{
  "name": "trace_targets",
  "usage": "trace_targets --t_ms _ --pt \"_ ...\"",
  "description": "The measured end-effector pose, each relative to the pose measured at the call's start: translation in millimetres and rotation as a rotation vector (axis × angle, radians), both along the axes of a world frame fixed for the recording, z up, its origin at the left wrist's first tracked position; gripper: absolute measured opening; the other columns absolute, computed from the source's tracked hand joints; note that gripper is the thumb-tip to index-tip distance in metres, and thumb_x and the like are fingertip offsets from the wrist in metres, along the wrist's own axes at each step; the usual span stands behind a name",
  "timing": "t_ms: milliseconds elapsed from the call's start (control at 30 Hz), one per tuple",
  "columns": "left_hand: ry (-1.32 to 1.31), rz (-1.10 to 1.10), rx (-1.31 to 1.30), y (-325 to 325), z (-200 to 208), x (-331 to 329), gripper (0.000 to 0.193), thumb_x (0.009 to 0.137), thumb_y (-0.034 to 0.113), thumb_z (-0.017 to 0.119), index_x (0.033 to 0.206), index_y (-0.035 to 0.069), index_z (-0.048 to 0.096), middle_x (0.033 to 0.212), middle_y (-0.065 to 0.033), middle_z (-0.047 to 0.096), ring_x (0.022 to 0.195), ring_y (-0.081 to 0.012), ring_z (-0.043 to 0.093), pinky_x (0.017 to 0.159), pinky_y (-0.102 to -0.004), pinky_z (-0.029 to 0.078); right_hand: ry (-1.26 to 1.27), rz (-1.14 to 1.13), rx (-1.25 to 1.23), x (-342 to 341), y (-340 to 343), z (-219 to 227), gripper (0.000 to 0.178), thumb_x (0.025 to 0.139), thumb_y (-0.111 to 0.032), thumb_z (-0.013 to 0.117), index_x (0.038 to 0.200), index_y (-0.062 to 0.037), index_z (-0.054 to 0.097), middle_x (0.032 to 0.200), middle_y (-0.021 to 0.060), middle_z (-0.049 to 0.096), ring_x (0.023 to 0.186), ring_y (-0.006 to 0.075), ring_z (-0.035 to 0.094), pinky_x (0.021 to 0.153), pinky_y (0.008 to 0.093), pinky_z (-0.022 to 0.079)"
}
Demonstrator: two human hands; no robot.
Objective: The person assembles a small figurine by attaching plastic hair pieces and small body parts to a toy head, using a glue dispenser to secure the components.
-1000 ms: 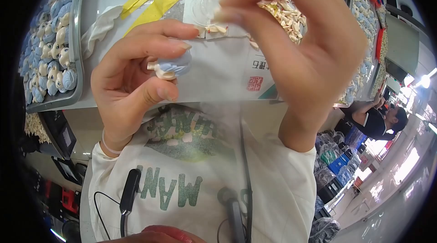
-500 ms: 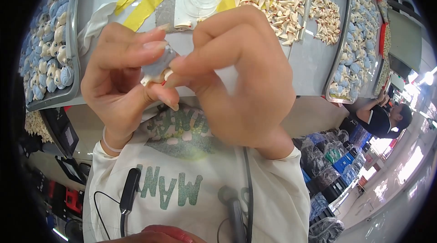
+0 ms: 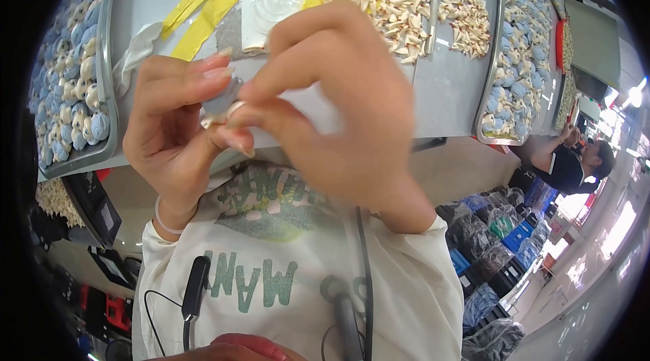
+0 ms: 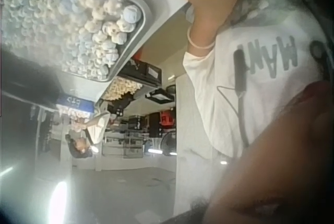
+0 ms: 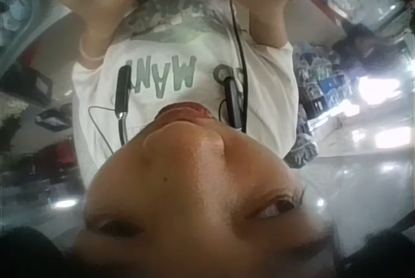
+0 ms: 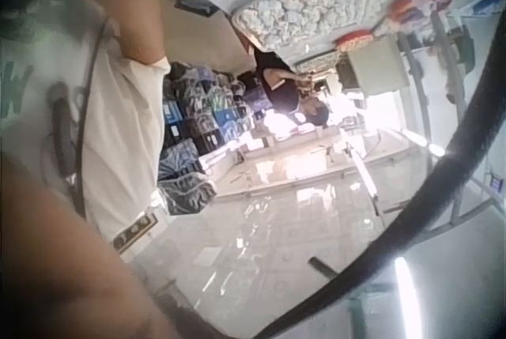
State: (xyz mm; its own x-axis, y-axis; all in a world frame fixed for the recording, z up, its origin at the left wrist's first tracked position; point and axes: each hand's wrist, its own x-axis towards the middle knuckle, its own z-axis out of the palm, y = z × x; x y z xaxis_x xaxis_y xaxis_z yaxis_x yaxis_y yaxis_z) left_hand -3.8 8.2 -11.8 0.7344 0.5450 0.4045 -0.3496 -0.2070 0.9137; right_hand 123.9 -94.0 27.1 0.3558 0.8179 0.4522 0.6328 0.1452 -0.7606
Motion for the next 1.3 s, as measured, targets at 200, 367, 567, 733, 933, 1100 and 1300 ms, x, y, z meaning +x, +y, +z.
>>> trace_targets --t_ms 200,367,567,733,933,1100,1300 --pt "0.061 -0.009 -0.274 -4.0 9.4 6.2 0.044 0.061 0.006 0.073 0.097 0.001 0.048 0.098 -0.0131 0.049 0.08 -0.0207 0.057 0.068 -0.0258 0.048 -0.132 -0.411 -0.194 68.2 -36.8 11.4 0.027 0.061 0.006 0.06 0.086 -0.0019 0.061 0.088 0.0102 0.056 0.077 0.0195 0.053 0.07 0.0251 0.041" --pt "0.033 0.005 -0.394 -4.3 3.2 6.7 0.046 0.063 0.01 0.072 0.1 0.002 0.045 0.098 -0.0127 0.048 0.081 -0.0205 0.057 0.065 -0.0246 0.048 -0.427 -0.294 -0.39 74.2 -29.4 -5.8 0.026 0.064 0.003 0.058 0.088 -0.0067 0.062 0.088 0.0077 0.057 0.078 0.0221 0.053 0.07 0.0285 0.042" --pt "0.103 0.049 -0.148 -1.2 2.6 7.2 0.05 0.062 0.017 0.073 0.102 0.001 0.049 0.101 -0.0112 0.05 0.086 -0.0177 0.053 0.073 -0.0258 0.044 -0.46 -0.294 -0.389 81.1 -24.7 -2.4 0.014 0.063 -0.001 0.062 0.076 -0.0053 0.061 0.077 0.006 0.056 0.073 0.0226 0.053 0.064 0.029 0.042" --pt "0.071 0.035 -0.171 0.0 -1.7 8.3 0.049 0.063 0.021 0.073 0.101 0.001 0.051 0.101 -0.0102 0.05 0.083 -0.0171 0.053 0.072 -0.025 0.043 -0.358 -0.262 -0.248 85.9 -23.9 -0.8 0.011 0.064 0.004 0.06 0.073 -0.0017 0.059 0.077 0.0064 0.058 0.067 0.016 0.055 0.061 0.023 0.041" --pt "0.069 0.016 -0.39 -3.8 5.9 8.9 0.043 0.066 0.017 0.071 0.1 0.002 0.048 0.099 -0.0117 0.049 0.081 -0.0193 0.054 0.068 -0.0242 0.045 0.09 -0.316 -0.066 80.0 -33.0 8.8 0.01 0.071 0.006 0.058 0.08 0.0038 0.059 0.082 0.0077 0.06 0.073 0.0111 0.055 0.066 0.021 0.043" --pt "0.031 0.003 -0.405 -2.6 2.4 8.2 0.042 0.067 0.015 0.071 0.099 0.002 0.047 0.099 -0.0126 0.048 0.082 -0.0199 0.054 0.07 -0.0246 0.046 0.057 -0.281 -0.101 83.7 -36.3 5.3 0.012 0.074 0.007 0.056 0.085 0.0059 0.058 0.085 0.0097 0.06 0.077 0.0128 0.056 0.071 0.0209 0.043" --pt "0.012 -0.041 -0.374 0.6 1.0 6.7 0.042 0.068 0.012 0.069 0.101 0.002 0.045 0.099 -0.0136 0.049 0.083 -0.0209 0.055 0.072 -0.0247 0.046 0.09 -0.308 -0.072 78.1 -34.8 5.9 0.012 0.075 0.007 0.055 0.086 0.0061 0.058 0.086 0.0112 0.06 0.08 0.0141 0.057 0.074 0.0214 0.044"
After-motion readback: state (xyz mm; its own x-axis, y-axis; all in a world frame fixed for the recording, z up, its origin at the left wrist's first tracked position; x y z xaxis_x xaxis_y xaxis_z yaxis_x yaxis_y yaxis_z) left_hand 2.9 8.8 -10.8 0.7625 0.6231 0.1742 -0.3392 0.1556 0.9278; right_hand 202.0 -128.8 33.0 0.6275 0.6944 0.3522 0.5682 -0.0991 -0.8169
